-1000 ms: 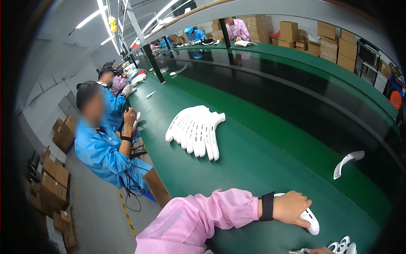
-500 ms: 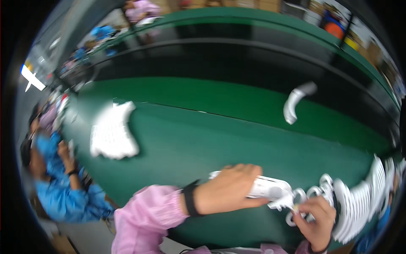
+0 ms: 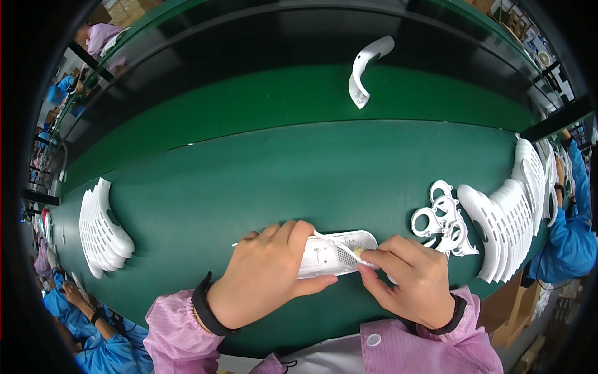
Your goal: Assemble small plastic components on a production line.
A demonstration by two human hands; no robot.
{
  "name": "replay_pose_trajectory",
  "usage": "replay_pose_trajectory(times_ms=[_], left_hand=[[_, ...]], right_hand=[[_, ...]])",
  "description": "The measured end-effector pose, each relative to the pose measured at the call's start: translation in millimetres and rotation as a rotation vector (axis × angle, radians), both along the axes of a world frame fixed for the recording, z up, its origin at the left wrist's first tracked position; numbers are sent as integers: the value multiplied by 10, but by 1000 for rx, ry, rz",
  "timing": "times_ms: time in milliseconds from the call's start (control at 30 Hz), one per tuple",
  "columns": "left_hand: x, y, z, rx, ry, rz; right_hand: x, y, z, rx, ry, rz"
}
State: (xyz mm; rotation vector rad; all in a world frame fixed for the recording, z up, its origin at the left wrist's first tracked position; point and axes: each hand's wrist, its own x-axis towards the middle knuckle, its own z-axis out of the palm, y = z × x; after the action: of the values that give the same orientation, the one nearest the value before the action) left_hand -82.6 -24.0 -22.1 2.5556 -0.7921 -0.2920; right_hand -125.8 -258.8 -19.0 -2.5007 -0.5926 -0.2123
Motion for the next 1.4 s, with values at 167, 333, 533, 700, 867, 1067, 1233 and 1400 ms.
replay_pose_trajectory(times_ms=[167, 333, 533, 700, 867, 1067, 1233, 1400], left_hand=[[35, -6, 0, -20, 33, -5], [50, 6, -30, -66, 63, 11], [68, 14, -22, -55, 69, 3], [63, 8, -19, -52, 78, 6], [89, 2, 39, -116, 131, 11], [99, 16, 24, -107, 73, -53], [107, 44, 64, -61, 100, -66], [134, 52, 75, -78, 127, -58]], right_hand=[[-11, 43, -43, -71, -54, -25], [-11, 68, -79, -76, -57, -10], [-14, 69, -94, -64, -78, -22], [-31, 107, -92, -73, -40, -56], [-20, 233, -57, 6, 54, -168], [84, 140, -162, 214, 238, -40], [123, 106, -90, 280, 367, 59], [168, 75, -59, 263, 418, 114]])
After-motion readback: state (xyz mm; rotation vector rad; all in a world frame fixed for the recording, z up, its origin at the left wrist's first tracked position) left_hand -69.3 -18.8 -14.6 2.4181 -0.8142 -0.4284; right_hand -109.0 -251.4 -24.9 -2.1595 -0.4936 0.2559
